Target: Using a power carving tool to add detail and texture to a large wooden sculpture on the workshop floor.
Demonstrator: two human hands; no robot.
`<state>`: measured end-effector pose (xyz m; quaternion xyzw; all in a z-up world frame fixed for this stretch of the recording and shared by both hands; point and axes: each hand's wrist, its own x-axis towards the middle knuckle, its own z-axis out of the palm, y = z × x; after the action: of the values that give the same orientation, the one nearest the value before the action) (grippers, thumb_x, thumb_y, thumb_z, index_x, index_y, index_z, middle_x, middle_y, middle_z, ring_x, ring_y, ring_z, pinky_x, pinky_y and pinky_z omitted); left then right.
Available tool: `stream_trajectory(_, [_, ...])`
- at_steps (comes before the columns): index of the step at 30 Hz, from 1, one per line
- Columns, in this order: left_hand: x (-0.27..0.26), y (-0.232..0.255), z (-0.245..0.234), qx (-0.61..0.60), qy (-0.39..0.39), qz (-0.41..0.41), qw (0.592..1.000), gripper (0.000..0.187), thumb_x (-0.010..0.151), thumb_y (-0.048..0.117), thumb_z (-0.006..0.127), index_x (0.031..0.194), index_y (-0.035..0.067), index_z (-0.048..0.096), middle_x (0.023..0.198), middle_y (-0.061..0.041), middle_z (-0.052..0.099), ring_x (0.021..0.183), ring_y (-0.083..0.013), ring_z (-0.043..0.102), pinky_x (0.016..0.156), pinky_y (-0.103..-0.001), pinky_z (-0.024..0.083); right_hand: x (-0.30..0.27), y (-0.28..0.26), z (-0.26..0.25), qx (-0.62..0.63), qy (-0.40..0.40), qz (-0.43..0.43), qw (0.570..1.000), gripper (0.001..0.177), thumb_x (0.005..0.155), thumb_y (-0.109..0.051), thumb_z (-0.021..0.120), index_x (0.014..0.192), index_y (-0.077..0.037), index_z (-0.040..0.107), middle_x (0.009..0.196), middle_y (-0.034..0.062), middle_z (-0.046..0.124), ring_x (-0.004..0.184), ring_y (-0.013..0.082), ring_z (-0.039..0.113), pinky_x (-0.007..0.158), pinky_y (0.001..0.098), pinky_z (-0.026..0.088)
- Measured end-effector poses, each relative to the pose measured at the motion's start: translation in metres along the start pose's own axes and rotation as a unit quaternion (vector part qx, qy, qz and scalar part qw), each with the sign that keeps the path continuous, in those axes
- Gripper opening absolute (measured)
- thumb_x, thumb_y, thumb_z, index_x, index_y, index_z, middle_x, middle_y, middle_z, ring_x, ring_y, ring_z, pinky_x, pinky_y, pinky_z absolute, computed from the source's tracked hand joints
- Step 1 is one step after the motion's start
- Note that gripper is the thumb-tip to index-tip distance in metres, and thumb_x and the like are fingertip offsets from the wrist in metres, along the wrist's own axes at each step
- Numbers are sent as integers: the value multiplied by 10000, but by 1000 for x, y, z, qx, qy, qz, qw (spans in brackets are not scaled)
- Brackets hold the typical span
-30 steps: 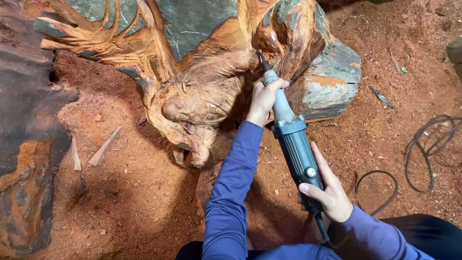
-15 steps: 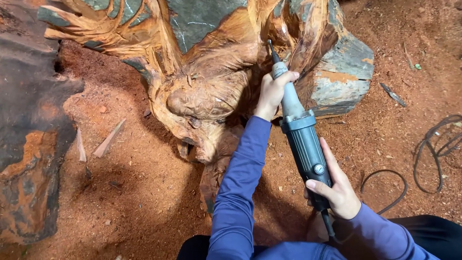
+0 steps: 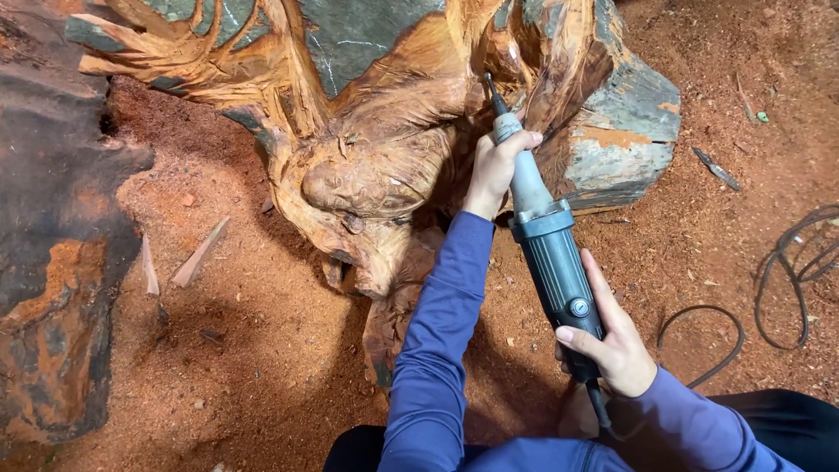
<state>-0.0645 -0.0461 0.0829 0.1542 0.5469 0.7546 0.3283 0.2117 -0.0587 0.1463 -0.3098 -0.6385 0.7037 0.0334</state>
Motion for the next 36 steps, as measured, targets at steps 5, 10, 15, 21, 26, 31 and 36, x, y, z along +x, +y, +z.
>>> stream_trajectory(5, [-4, 10, 1, -5, 2, -24, 1000, 730, 727, 281, 655, 1345, -105, 605, 1081, -228, 721, 751, -218, 643, 658, -333, 522, 1, 0, -1, -31, 0, -12, 999, 1116, 711, 48, 656, 1655, -207, 117, 1310, 239, 601, 594, 246, 669, 512, 365, 563])
stream_trajectory(10, [-2, 7, 1, -16, -3, -29, 999, 730, 725, 273, 659, 1357, -88, 606, 1052, -206, 694, 737, -206, 615, 661, -336, 507, 1, 0, -2, -39, 0, -14, 999, 1107, 715, 52, 649, 1656, -201, 123, 1321, 227, 606, 619, 236, 659, 535, 357, 559])
stream_trajectory(15, [-3, 7, 0, -1, -7, -24, 1000, 808, 722, 287, 659, 1453, -38, 544, 1084, -208, 699, 876, -254, 652, 760, -362, 523, 1, 0, -4, -34, -2, -10, 999, 1121, 713, 59, 657, 1660, -218, 126, 1263, 222, 629, 610, 240, 659, 529, 361, 562])
stream_trajectory(21, [-7, 19, 4, 5, 18, -45, 999, 794, 683, 290, 656, 1424, 12, 589, 1362, -182, 662, 957, -224, 647, 815, -339, 502, 1, -12, -6, 16, 14, 26, 999, 1088, 716, 112, 645, 1657, -245, 232, 1098, 216, 674, 571, 257, 591, 504, 377, 510])
stream_trajectory(26, [-5, 22, 3, 14, 38, -99, 994, 768, 669, 317, 633, 1400, 77, 629, 1273, -164, 690, 1034, -236, 650, 905, -371, 504, 7, -16, -8, 10, -8, 28, 1000, 1097, 731, 81, 659, 1659, -280, 198, 951, 229, 698, 523, 263, 605, 471, 386, 501])
stream_trajectory(31, [2, 18, 0, 16, 30, -93, 995, 798, 657, 371, 638, 1392, 62, 637, 1166, -175, 687, 952, -249, 637, 833, -385, 502, 8, -22, -6, -3, -10, 22, 1000, 1093, 736, 73, 660, 1661, -260, 183, 1062, 225, 701, 553, 248, 610, 498, 373, 503])
stream_trajectory(36, [0, 21, 1, 12, 30, -96, 995, 800, 666, 356, 636, 1405, 52, 623, 1217, -181, 679, 976, -251, 634, 840, -376, 496, 8, -23, -6, -16, -7, 26, 999, 1094, 732, 63, 660, 1659, -266, 182, 1175, 217, 688, 592, 239, 616, 522, 368, 507])
